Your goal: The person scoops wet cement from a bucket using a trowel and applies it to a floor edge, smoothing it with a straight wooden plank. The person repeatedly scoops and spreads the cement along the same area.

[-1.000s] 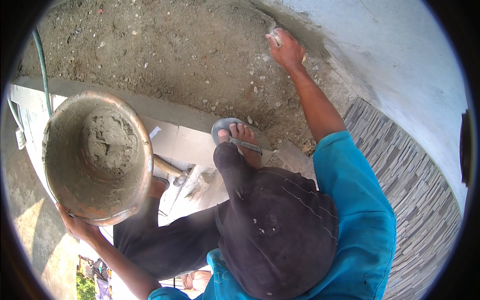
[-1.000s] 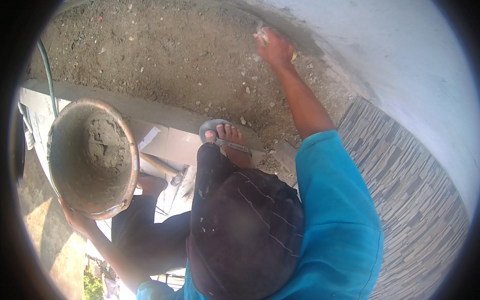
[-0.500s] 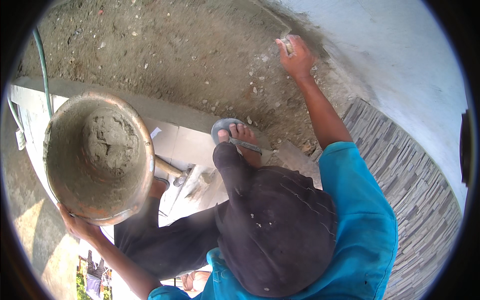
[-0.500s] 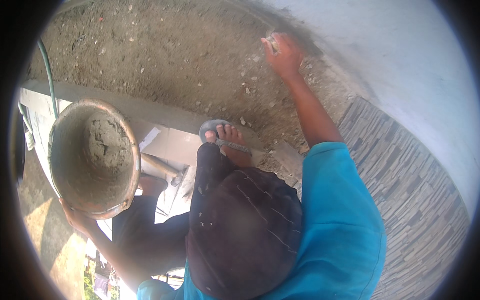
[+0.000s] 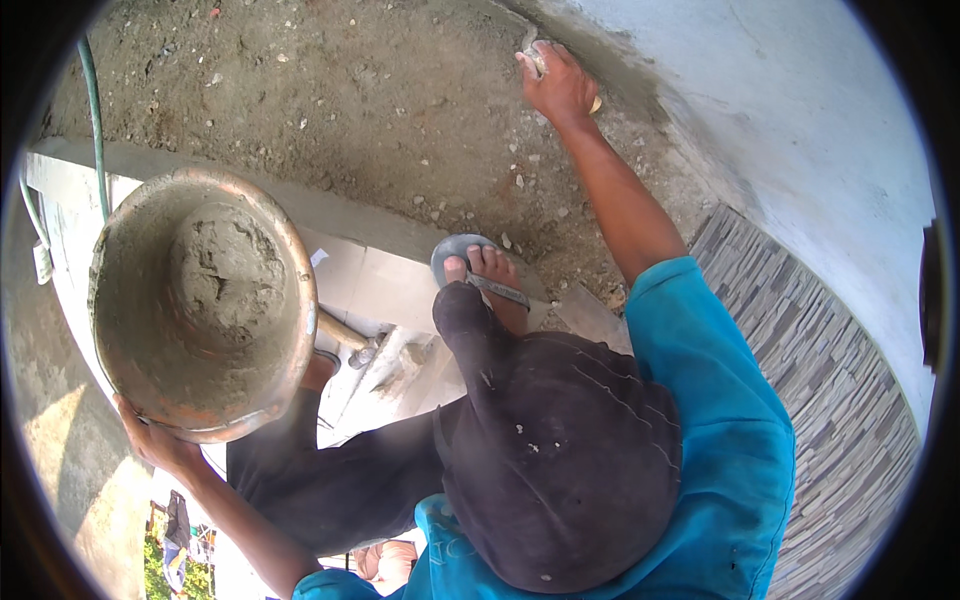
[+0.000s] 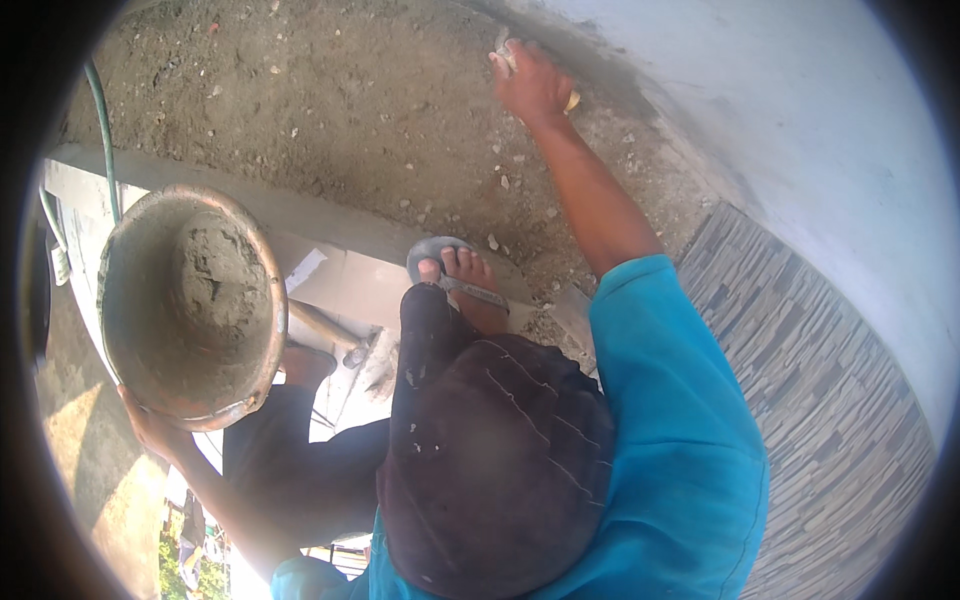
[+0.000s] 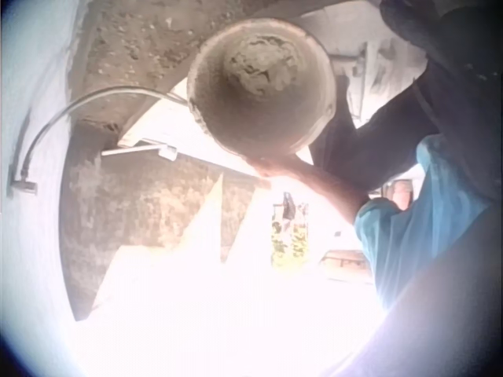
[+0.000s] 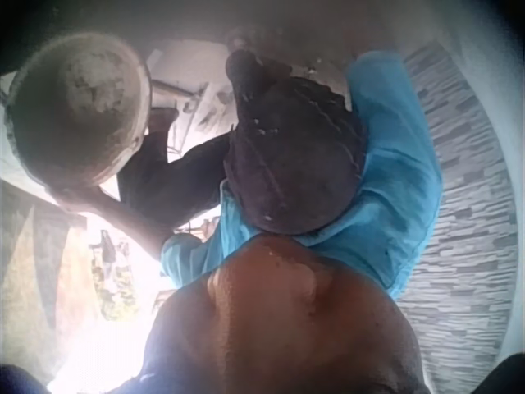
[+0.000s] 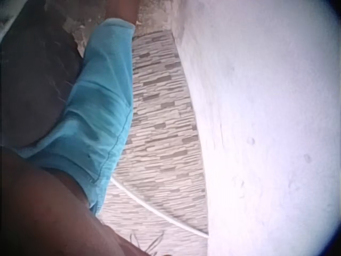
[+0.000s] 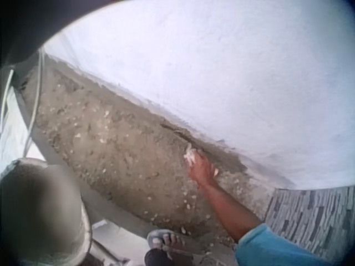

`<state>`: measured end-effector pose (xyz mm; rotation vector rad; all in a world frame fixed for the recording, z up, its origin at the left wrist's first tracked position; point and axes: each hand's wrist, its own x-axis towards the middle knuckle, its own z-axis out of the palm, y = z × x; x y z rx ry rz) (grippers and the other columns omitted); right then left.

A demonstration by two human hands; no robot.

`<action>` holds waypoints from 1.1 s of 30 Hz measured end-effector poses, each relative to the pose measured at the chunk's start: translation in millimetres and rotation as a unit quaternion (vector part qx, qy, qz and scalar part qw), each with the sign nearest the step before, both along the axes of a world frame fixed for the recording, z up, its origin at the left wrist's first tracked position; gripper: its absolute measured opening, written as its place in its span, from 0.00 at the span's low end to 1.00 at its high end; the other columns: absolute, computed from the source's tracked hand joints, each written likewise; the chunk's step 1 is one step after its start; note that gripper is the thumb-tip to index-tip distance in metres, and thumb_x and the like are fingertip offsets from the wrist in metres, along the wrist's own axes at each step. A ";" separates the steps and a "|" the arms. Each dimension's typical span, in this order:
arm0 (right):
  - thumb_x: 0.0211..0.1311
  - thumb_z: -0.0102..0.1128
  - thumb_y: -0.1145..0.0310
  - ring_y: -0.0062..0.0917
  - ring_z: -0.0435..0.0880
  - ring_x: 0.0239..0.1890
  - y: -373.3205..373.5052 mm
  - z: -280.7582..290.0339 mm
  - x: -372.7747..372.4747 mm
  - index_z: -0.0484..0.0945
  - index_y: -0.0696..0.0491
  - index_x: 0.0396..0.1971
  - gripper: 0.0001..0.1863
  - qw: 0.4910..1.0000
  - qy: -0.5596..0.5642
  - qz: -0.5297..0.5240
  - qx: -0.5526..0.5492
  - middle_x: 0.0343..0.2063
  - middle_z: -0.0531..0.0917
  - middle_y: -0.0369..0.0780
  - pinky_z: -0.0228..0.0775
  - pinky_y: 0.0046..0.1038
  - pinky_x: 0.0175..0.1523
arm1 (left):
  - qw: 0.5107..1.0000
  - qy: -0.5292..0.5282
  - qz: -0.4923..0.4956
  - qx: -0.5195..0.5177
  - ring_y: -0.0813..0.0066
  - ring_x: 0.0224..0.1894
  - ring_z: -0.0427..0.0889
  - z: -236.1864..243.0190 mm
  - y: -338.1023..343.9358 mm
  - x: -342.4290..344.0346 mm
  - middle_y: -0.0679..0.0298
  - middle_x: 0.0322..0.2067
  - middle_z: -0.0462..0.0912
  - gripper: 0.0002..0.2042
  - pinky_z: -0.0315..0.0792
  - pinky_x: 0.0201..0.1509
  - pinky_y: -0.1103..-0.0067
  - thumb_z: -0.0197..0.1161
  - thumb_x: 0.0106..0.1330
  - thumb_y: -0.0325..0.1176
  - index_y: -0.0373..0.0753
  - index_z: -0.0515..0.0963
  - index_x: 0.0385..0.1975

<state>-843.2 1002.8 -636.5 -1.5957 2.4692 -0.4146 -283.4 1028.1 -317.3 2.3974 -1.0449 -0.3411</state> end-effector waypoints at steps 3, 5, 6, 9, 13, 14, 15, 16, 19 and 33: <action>0.62 0.64 0.46 0.42 0.85 0.48 -0.1 10.4 -0.5 0.83 0.45 0.49 0.22 1.000 -0.021 -0.001 -0.017 0.49 0.85 0.39 0.76 0.44 0.50 | 1.000 -0.019 -0.014 0.010 0.57 0.68 0.68 1.2 -0.6 4.2 0.49 0.69 0.64 0.22 0.71 0.69 0.66 0.44 0.75 0.27 0.30 0.65 0.68; 0.61 0.66 0.47 0.42 0.85 0.47 3.2 16.1 -5.0 0.83 0.45 0.48 0.22 0.998 -0.014 -0.006 -0.058 0.47 0.86 0.38 0.76 0.44 0.49 | 1.000 0.010 0.004 -0.002 0.57 0.69 0.67 0.5 -6.3 -2.0 0.49 0.69 0.63 0.23 0.70 0.70 0.66 0.44 0.74 0.26 0.31 0.65 0.68; 0.60 0.66 0.47 0.41 0.86 0.46 5.6 19.0 -7.3 0.84 0.46 0.47 0.22 0.997 -0.011 -0.009 -0.079 0.46 0.86 0.38 0.76 0.44 0.48 | 1.000 -0.008 -0.011 0.010 0.56 0.69 0.67 -0.3 -7.6 -0.4 0.49 0.69 0.64 0.23 0.70 0.70 0.66 0.44 0.75 0.27 0.31 0.65 0.68; 0.60 0.67 0.48 0.40 0.86 0.47 13.5 38.9 -6.1 0.84 0.46 0.48 0.21 0.996 -0.027 -0.026 -0.078 0.47 0.86 0.39 0.76 0.44 0.49 | 0.995 -0.072 -0.046 0.047 0.56 0.69 0.67 1.5 -1.9 8.3 0.49 0.69 0.64 0.23 0.69 0.71 0.65 0.45 0.75 0.30 0.31 0.65 0.68; 0.62 0.66 0.48 0.39 0.86 0.49 47.3 38.7 -29.7 0.84 0.46 0.49 0.22 0.997 -0.006 0.015 -0.069 0.48 0.86 0.41 0.76 0.44 0.51 | 0.995 -0.077 -0.039 0.047 0.56 0.70 0.67 2.0 -2.6 2.2 0.49 0.69 0.64 0.23 0.69 0.71 0.64 0.45 0.77 0.35 0.32 0.66 0.68; 0.62 0.65 0.48 0.39 0.85 0.49 59.4 29.1 -35.5 0.84 0.46 0.49 0.22 0.998 0.015 0.037 -0.058 0.49 0.85 0.42 0.77 0.44 0.51 | 0.997 -0.058 -0.024 0.033 0.55 0.70 0.67 1.5 -3.0 -3.2 0.49 0.69 0.64 0.23 0.69 0.71 0.64 0.45 0.77 0.36 0.32 0.66 0.68; 0.63 0.65 0.47 0.38 0.85 0.50 70.5 18.9 -40.9 0.84 0.46 0.50 0.22 0.997 0.035 0.060 -0.046 0.49 0.85 0.43 0.77 0.45 0.51 | 1.000 -0.025 -0.002 0.018 0.56 0.69 0.67 1.5 -5.0 -8.8 0.49 0.69 0.64 0.24 0.69 0.71 0.64 0.46 0.77 0.38 0.31 0.65 0.68; 0.63 0.64 0.47 0.38 0.85 0.50 79.3 9.1 -46.9 0.83 0.46 0.50 0.23 0.996 0.058 0.058 -0.023 0.50 0.85 0.43 0.77 0.44 0.52 | 1.000 0.010 0.021 0.003 0.56 0.69 0.68 0.4 -7.2 -14.5 0.49 0.69 0.65 0.24 0.69 0.71 0.64 0.46 0.78 0.39 0.30 0.65 0.68; 0.64 0.63 0.46 0.39 0.84 0.52 91.8 -15.8 -59.0 0.83 0.45 0.52 0.23 0.996 0.071 0.036 0.035 0.52 0.84 0.42 0.76 0.43 0.53 | 1.000 0.017 0.017 -0.007 0.56 0.68 0.69 1.3 -7.2 -12.4 0.48 0.68 0.65 0.26 0.70 0.71 0.64 0.48 0.78 0.43 0.29 0.65 0.67; 0.62 0.66 0.47 0.38 0.87 0.45 138.5 15.3 -100.4 0.86 0.47 0.44 0.21 0.995 0.053 0.005 -0.086 0.45 0.87 0.41 0.78 0.37 0.50 | 1.000 -0.008 -0.018 0.008 0.52 0.68 0.68 0.1 -3.3 -0.1 0.48 0.69 0.63 0.24 0.72 0.70 0.63 0.47 0.78 0.40 0.33 0.65 0.69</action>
